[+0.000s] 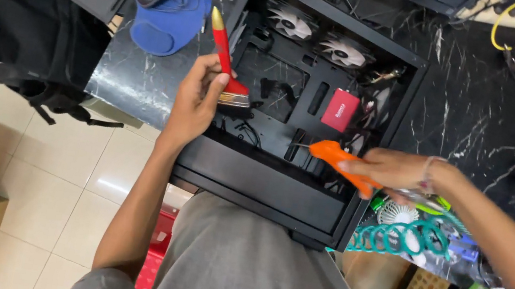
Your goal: Cleaning the interior of a computer case using a brush and an air blower to remove dust from components.
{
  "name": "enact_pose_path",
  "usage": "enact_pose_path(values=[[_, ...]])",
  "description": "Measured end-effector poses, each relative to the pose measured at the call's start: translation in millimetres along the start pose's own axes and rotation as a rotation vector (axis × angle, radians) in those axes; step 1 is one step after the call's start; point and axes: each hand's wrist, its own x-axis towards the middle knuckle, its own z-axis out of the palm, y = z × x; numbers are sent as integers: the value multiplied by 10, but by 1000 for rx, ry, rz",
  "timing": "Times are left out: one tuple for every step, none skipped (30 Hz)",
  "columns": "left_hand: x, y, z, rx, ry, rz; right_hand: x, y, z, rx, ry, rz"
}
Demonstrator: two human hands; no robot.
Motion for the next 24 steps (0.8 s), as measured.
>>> enact_pose_path(values=[[24, -44, 35, -9, -11, -2, -150, -37, 7, 12, 3, 8], [48, -85, 68, -15, -64, -18, -297, -83, 4, -17, 33, 59], [73, -126, 104, -21, -117, -34, -445, -129, -1, -47, 63, 110], [88, -79, 153, -28, -125, -37, -501, -171, 20, -38, 63, 116], [102, -32, 206, -57, -187, -57, -557, -210, 39, -119, 158, 220], [119, 16, 265, -88, -251, -76, -615, -241, 61, -198, 254, 323], [104, -81, 346, -94, -262, -78, -617, -231, 104, -187, 253, 331], [90, -176, 423, -96, -242, -80, -618, -224, 148, -306, 333, 303], [72, -269, 502, -97, -222, -82, -620, -216, 193, -424, 413, 274], [99, -230, 557, -101, -233, -82, -580, -238, 158, -413, 413, 280], [123, -192, 611, -114, -248, -86, -540, -258, 124, -385, 444, 283], [134, -153, 665, -128, -263, -93, -498, -275, 97, -356, 473, 287], [171, -151, 697, -133, -275, -96, -441, -222, 36, -345, 471, 295], [202, -145, 719, -105, -313, -126, -381, -177, -27, -337, 430, 300], [232, -140, 738, -76, -351, -156, -321, -134, -87, -329, 389, 304], [253, -161, 752, -79, -356, -157, -412, -221, -121, -324, 388, 308], [275, -183, 762, -57, -381, -167, -501, -314, -154, -291, 357, 323], [280, -206, 773, -37, -404, -182, -588, -409, -187, -262, 322, 339], [280, -215, 777, -42, -405, -186, -705, -519, -220, -262, 318, 344], [271, -223, 775, -26, -390, -194, -816, -632, -253, -268, 285, 362], [263, -230, 773, -9, -375, -203, -925, -748, -286, -275, 252, 381], [261, -216, 765, -12, -372, -207, -840, -665, -323, -279, 247, 383], [259, -201, 757, -21, -371, -220, -755, -582, -359, -334, 117, 369], [272, -189, 747, -29, -369, -231, -669, -504, -408, -390, -12, 352]])
